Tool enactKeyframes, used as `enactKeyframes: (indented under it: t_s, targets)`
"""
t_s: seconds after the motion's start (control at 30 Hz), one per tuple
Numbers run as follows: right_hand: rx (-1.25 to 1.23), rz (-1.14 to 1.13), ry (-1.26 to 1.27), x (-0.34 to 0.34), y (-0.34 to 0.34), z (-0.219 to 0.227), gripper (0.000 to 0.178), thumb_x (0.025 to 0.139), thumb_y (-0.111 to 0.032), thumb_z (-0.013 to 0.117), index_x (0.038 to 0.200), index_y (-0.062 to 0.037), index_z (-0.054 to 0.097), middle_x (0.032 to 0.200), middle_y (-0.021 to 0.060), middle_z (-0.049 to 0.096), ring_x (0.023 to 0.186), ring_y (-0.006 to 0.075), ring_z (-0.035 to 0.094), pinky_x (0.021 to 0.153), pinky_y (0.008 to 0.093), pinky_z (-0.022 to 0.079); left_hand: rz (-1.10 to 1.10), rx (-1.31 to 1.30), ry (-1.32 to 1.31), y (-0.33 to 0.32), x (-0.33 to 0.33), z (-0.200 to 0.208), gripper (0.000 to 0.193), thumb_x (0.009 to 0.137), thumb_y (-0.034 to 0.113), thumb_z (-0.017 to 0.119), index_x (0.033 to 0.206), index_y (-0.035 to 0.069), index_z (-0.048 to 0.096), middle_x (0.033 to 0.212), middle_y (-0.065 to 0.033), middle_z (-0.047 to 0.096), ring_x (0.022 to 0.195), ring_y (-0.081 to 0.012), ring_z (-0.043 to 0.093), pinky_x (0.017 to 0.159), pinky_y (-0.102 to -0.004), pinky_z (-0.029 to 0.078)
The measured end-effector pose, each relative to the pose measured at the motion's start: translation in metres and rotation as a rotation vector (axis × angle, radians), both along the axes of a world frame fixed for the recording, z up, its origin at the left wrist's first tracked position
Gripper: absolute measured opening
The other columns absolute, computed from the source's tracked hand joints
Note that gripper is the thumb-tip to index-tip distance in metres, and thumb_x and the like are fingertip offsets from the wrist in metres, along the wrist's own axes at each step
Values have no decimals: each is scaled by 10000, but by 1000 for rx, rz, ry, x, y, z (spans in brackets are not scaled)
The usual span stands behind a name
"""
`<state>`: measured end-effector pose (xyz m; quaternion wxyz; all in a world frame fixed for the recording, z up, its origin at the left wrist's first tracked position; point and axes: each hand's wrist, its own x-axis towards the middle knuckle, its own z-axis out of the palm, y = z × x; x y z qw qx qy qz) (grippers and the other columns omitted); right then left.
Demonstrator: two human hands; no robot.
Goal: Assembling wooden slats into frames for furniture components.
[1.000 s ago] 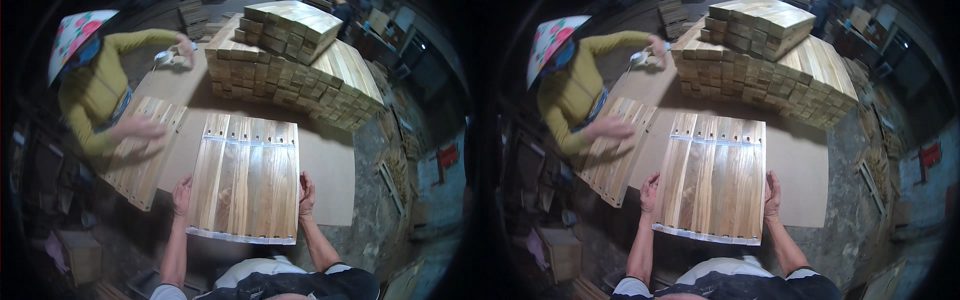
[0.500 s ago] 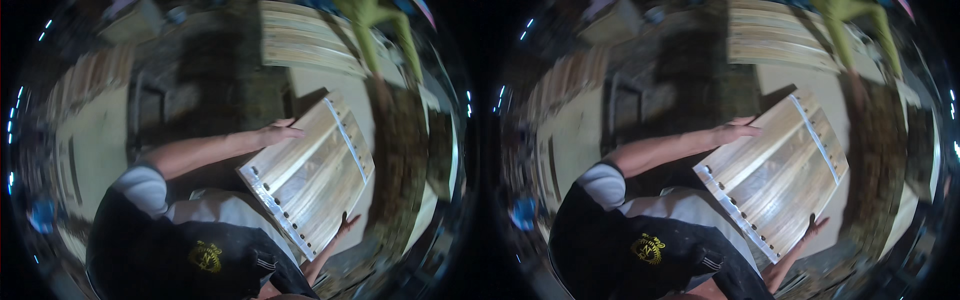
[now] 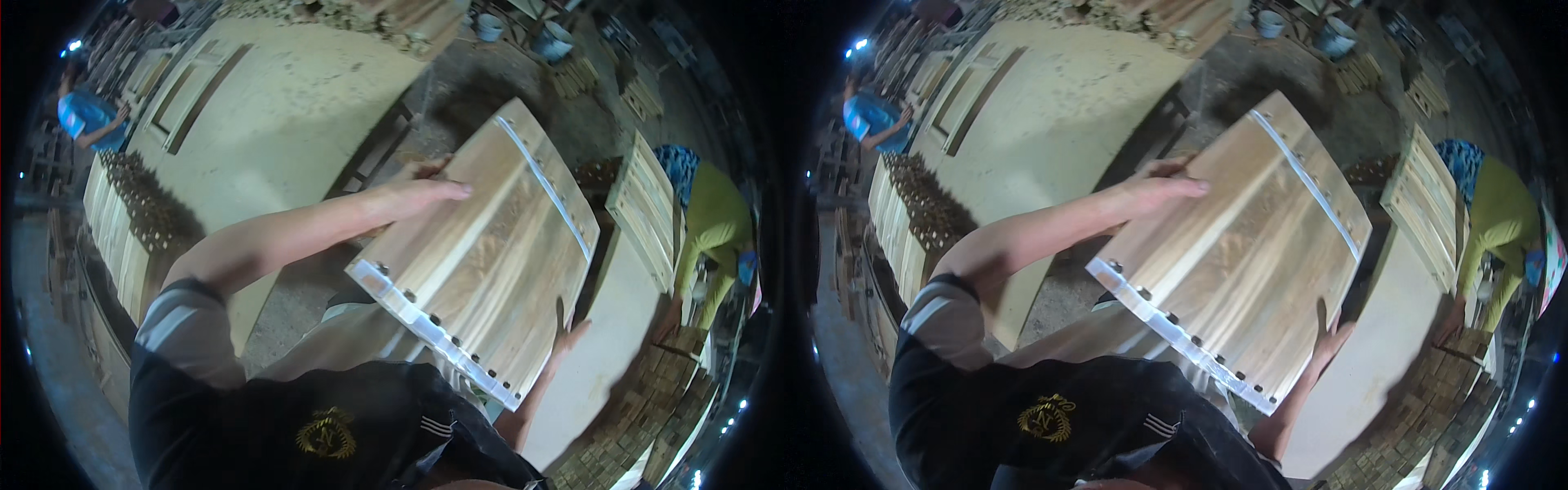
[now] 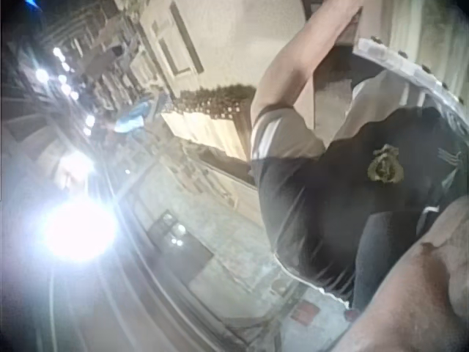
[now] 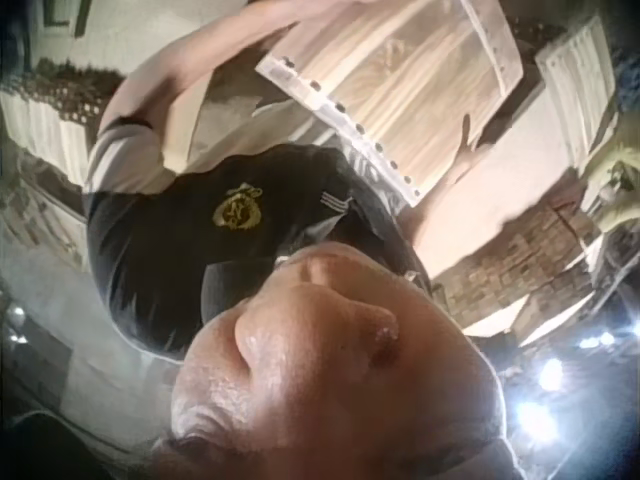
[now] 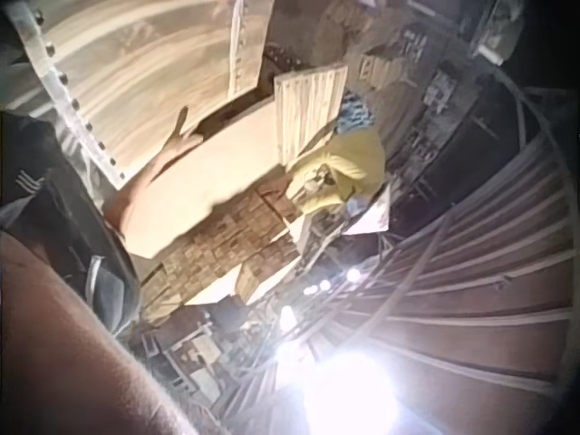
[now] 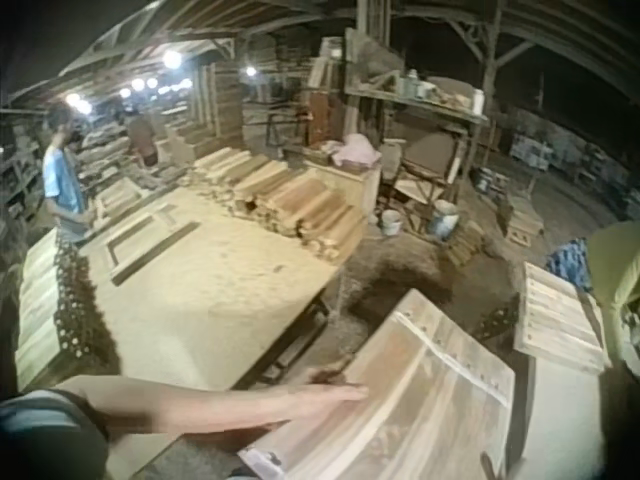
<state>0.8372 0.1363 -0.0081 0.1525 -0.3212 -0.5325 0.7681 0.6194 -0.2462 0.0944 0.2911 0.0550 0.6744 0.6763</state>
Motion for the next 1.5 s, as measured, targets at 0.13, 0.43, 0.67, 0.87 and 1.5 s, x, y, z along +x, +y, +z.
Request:
enactKeyframes:
  t_s: [0.13, 0.43, 0.67, 0.87, 1.5]
  targets:
    - [-159, 381, 41, -70, -11, -4, 886, 947, -731, 317, 1474, -22, 388, 1464, 137, 473, 1274, 279, 506, 1102, 413, 364, 258, -208, 5, -49, 35, 8, 803, 819, 500, 695, 1409, -5, 492, 1389, -156, 546, 1274, -244, 515, 1087, -357, 379]
    - [-673, 849, -54, -241, -230, 24, 688, 995, -616, 382, 1369, -57, 523, 1235, 133, 628, 1070, 235, 633, 939, 383, 515, 478, 43, -357, -253, -12, -5, 670, 923, 576, 548, 1401, 106, 538, 1326, -65, 612, 1125, -210, 609, 979, -357, 458]
    - [11, 673, 53, -299, -370, -45, 704, 938, -565, 567, 1417, -55, 485, 1215, 143, 622, 1178, 265, 579, 1032, 413, 442, 473, 124, -299, -382, -41, -101, 746, 928, 648, 477, 1464, 130, 472, 1289, -111, 636, 1059, -226, 631, 995, -387, 453]
    - [541, 954, -273, -318, -380, -46, 861, 897, -667, 536, 1443, -7, 448, 1311, 182, 566, 1259, 328, 513, 1077, 439, 398, 501, -857, -41, -449, -93, -131, 941, 876, 773, 447, 1410, -1, 488, 892, -50, 620, 723, -199, 562, 807, -345, 502]
    - [127, 1404, -150, -450, -314, -23, 412, 915, -423, 686, 1105, -59, 659, 852, 40, 657, 679, 89, 621, 583, 238, 526, 1393, -906, 301, -315, -2, -106, 691, 941, 465, 614, 1474, 64, 435, 1450, -267, 467, 1319, -359, 485, 1095, -409, 371]
